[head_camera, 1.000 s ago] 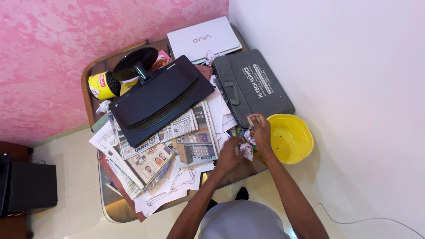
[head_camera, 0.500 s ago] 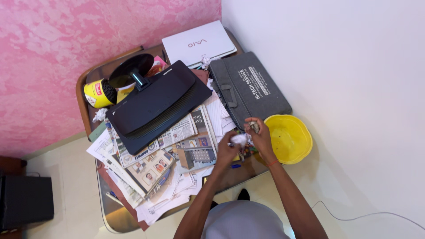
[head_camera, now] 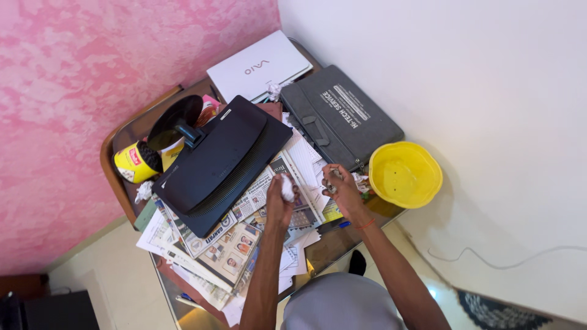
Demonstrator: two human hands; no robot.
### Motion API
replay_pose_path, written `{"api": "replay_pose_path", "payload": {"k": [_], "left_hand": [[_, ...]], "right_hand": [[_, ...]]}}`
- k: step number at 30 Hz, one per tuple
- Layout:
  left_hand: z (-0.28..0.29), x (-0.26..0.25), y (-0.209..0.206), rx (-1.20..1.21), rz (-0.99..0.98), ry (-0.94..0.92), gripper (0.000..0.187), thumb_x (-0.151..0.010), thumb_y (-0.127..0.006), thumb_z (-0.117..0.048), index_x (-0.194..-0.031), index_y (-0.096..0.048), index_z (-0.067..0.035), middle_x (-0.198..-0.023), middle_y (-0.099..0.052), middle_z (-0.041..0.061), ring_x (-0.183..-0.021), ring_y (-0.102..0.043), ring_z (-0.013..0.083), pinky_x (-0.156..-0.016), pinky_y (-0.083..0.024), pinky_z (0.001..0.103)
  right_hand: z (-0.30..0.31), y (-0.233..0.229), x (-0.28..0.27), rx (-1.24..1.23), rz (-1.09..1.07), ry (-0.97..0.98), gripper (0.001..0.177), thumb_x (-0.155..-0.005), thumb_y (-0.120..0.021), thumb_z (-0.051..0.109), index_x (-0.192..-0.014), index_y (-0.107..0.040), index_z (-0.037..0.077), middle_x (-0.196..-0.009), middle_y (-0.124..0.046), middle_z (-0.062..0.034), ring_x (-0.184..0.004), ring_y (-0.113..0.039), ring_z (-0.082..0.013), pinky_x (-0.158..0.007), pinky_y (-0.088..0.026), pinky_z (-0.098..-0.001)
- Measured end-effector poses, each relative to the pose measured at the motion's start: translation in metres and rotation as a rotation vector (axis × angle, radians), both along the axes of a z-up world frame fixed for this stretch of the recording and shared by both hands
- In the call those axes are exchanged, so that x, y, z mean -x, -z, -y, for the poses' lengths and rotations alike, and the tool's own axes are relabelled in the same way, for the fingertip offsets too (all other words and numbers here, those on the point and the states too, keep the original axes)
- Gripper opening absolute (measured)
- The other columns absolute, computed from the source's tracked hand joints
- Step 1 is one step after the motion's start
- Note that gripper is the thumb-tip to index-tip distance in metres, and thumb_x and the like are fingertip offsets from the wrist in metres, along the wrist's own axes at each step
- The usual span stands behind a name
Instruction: The person clears a cluttered desk by moving a monitor aside, placing crumpled papers into a yellow bowl, and sorting through stacks of newspapers and documents. Pens are gathered and placed into a pen holder. The person continues to separate and stack papers while occasionally moving items around the desk.
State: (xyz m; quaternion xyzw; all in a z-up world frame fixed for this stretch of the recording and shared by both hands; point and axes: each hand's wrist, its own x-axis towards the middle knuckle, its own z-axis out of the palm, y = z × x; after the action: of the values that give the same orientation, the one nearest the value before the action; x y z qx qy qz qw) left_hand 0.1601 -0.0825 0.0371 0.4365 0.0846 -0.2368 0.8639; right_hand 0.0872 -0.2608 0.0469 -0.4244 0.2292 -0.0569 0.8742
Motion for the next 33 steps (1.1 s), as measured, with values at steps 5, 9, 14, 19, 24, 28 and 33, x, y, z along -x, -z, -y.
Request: {"api": "replay_pose_path", "payload": {"k": [5,9,14,19,24,28,33], "left_hand": [[-0.023,-0.020,0.019,-0.055,0.022,0.034,0.048,-0.105,-0.059,-0.046,-0.072,-0.047,-0.013,-0.059,-0.041,-0.002,-0.045,-0.035,0.0089,-0.040,-0.027,0.026],[-0.025,-0.024,0.034,-0.024,0.019,0.041,0.046,-0.107,-0.060,-0.047,-0.077,-0.052,-0.013,-0.062,-0.046,-0.002,-0.048,-0.042,0.0085,-0.040,-0.031,0.024],[0.003,-0.030,0.054,0.109,-0.088,0.110,0.031,-0.098,-0.056,-0.038,-0.104,-0.064,-0.009,-0.086,-0.067,0.004,-0.073,-0.066,0.0179,-0.061,-0.054,0.034],[0.063,-0.022,0.073,0.182,-0.003,0.195,0.037,-0.094,-0.058,-0.016,-0.130,-0.052,-0.005,-0.105,-0.064,0.007,-0.095,-0.065,0.0189,-0.088,-0.057,0.040],[0.127,-0.009,0.078,0.033,-0.005,0.279,0.054,-0.092,-0.058,-0.009,-0.143,-0.042,-0.005,-0.110,-0.060,0.010,-0.097,-0.064,0.0191,-0.090,-0.057,0.038],[0.155,-0.002,0.073,0.044,0.015,0.178,0.057,-0.093,-0.060,-0.009,-0.146,-0.042,-0.004,-0.113,-0.058,0.007,-0.099,-0.061,0.0167,-0.087,-0.055,0.036],[0.159,0.003,0.056,0.010,0.066,-0.157,0.052,-0.098,-0.060,-0.007,-0.144,-0.039,0.003,-0.117,-0.058,0.012,-0.101,-0.063,0.0204,-0.090,-0.056,0.038]], "right_hand": [[0.022,0.019,0.015,0.009,-0.033,0.218,0.054,-0.106,-0.051,0.050,-0.064,-0.036,0.021,-0.055,-0.031,0.0074,-0.042,-0.029,-0.0058,-0.038,-0.023,-0.0240],[0.094,0.032,0.039,0.293,-0.149,0.560,0.055,-0.107,-0.050,0.048,-0.061,-0.038,0.020,-0.053,-0.033,0.0068,-0.042,-0.029,-0.0065,-0.041,-0.022,-0.0267],[0.193,0.050,0.067,0.642,-0.289,0.413,0.026,-0.094,-0.068,0.034,-0.098,-0.052,0.014,-0.078,-0.056,0.0026,-0.063,-0.053,-0.0055,-0.053,-0.046,-0.0255],[0.226,0.092,0.051,0.992,-0.562,0.075,0.045,-0.081,-0.074,0.022,-0.120,-0.054,0.012,-0.095,-0.069,-0.0165,-0.083,-0.073,-0.0319,-0.072,-0.058,-0.0395],[0.223,0.107,0.045,1.484,-0.351,-0.083,0.058,-0.077,-0.087,0.025,-0.123,-0.057,0.008,-0.115,-0.067,-0.0191,-0.106,-0.066,-0.0389,-0.088,-0.053,-0.0460],[0.218,0.072,0.057,1.557,-0.177,0.053,0.039,-0.084,-0.080,0.016,-0.119,-0.064,0.008,-0.119,-0.069,-0.0154,-0.112,-0.068,-0.0332,-0.093,-0.054,-0.0434],[0.198,0.007,0.079,1.129,-0.077,-0.012,0.038,-0.089,-0.070,0.003,-0.127,-0.063,0.008,-0.127,-0.071,-0.0086,-0.110,-0.070,-0.0205,-0.088,-0.060,-0.0333]]}}
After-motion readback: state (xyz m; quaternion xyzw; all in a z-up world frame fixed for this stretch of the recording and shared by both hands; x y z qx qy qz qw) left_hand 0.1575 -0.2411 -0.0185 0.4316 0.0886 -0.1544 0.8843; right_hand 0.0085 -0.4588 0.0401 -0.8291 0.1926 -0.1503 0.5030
